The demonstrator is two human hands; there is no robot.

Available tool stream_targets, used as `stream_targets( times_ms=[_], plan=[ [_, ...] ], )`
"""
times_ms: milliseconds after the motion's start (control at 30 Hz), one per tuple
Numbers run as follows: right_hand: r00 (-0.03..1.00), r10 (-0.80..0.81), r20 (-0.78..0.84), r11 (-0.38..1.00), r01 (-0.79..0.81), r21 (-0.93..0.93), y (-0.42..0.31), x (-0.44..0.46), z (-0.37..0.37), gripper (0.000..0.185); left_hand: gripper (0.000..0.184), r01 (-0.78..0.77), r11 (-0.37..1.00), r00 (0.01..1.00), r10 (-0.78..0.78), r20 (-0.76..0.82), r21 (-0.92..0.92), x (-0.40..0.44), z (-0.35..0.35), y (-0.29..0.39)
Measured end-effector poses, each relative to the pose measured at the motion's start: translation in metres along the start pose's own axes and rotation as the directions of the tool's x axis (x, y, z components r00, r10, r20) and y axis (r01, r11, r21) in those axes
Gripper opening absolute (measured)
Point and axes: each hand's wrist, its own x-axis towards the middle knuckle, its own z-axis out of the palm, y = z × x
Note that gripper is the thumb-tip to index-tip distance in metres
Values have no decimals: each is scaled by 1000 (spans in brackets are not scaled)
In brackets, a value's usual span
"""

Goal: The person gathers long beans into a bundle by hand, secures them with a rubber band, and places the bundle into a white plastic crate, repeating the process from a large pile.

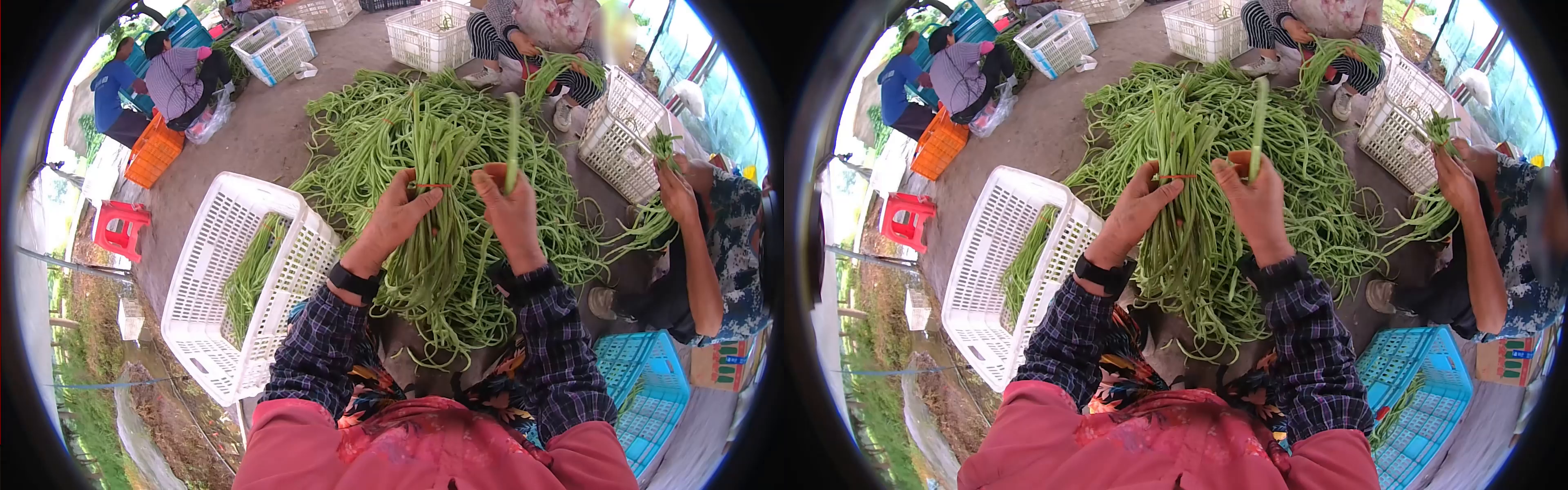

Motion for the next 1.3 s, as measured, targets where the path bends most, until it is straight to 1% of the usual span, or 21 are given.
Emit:
stream_targets(
  times_ms=[33, 100, 133, 167, 200, 233, 300, 367, 433, 467, 533, 567, 633, 700, 767, 900, 1033, 1133, 1200, 1267, 1300],
  plan=[
    [995, -90, -52, 996, 91, 4, -3, 1, -2, 25, 49, -3, 1000, 1000, 3, -6, -8, 2, -1, -1],
    [996, -76, -40, 997, 75, -26, -9, -5, -4, 21, 47, -10, 999, 1000, 10, -3, 36, 4, 2, -7],
    [987, -157, 27, 987, 157, -16, -11, -10, 3, 20, 47, -5, 1000, 1000, 5, -9, 27, 7, 3, -12],
    [968, -236, 89, 972, 237, 2, -12, -13, 5, 20, 43, -47, 993, 999, 45, 25, 110, 10, 5, -18],
    [969, -204, 139, 965, 223, -140, -11, -13, 5, 21, 40, -92, 977, 995, 81, 66, 194, 12, 7, -23],
    [971, -198, 137, 966, 217, -142, -7, -11, 6, 21, 40, -87, 978, 995, 75, 67, 192, 14, 8, -26],
    [948, -297, 114, 932, 313, -180, 0, -7, 9, 25, 34, -118, 963, 990, 96, 98, 242, 16, 11, -30],
    [949, -293, 118, 924, 313, -222, 1, -6, 7, 27, 31, -172, 967, 984, 159, 85, 187, 14, 16, -27],
    [942, -293, 164, 903, 329, -277, 6, -3, 3, 27, 27, -201, 888, 979, 175, 101, 414, 11, 16, -21],
    [941, -290, 172, 902, 329, -278, 6, -2, 1, 27, 27, -198, 890, 980, 175, 94, 411, 11, 16, -19],
    [942, -229, 246, 897, 302, -322, 4, -3, -3, 25, 33, -181, 819, 983, 146, 107, 545, 9, 15, -16],
    [942, -216, 256, 900, 294, -322, 6, -4, -4, 25, 33, -167, 824, 986, 137, 96, 542, 9, 15, -19],
    [944, -212, 253, 884, 296, -363, 8, -4, -6, 19, 33, -280, 822, 959, 219, 178, 496, 9, 15, -20],
    [941, -209, 267, 886, 298, -355, 11, -6, -7, 16, 32, -275, 822, 961, 215, 176, 499, 8, 14, -18],
    [952, -199, 233, 862, 283, -420, 9, -7, -7, 15, 31, -283, 830, 955, 199, 218, 481, 11, 11, -16],
    [961, -174, 216, 895, 246, -373, 16, -5, -11, 17, 28, -239, 823, 965, 140, 224, 516, 9, 10, -15],
    [967, -196, 163, 878, 247, -409, 10, -7, -10, 18, 28, -266, 810, 957, 155, 246, 523, 11, 11, -22],
    [934, -353, 55, 813, 335, -477, 6, -3, -9, 20, 28, -313, 796, 944, 202, 259, 518, 10, 13, -20],
    [931, -364, 1, 823, 322, -469, 8, 1, -12, 21, 30, -266, 745, 958, 135, 252, 612, 8, 14, -15],
    [937, -333, -106, 843, 245, -479, 15, 11, -21, 18, 30, -244, 755, 960, 98, 263, 609, 5, 15, -10],
    [935, -337, -109, 840, 246, -483, 13, 17, -31, 18, 30, -213, 762, 963, 57, 265, 612, 3, 15, -9]
  ],
)
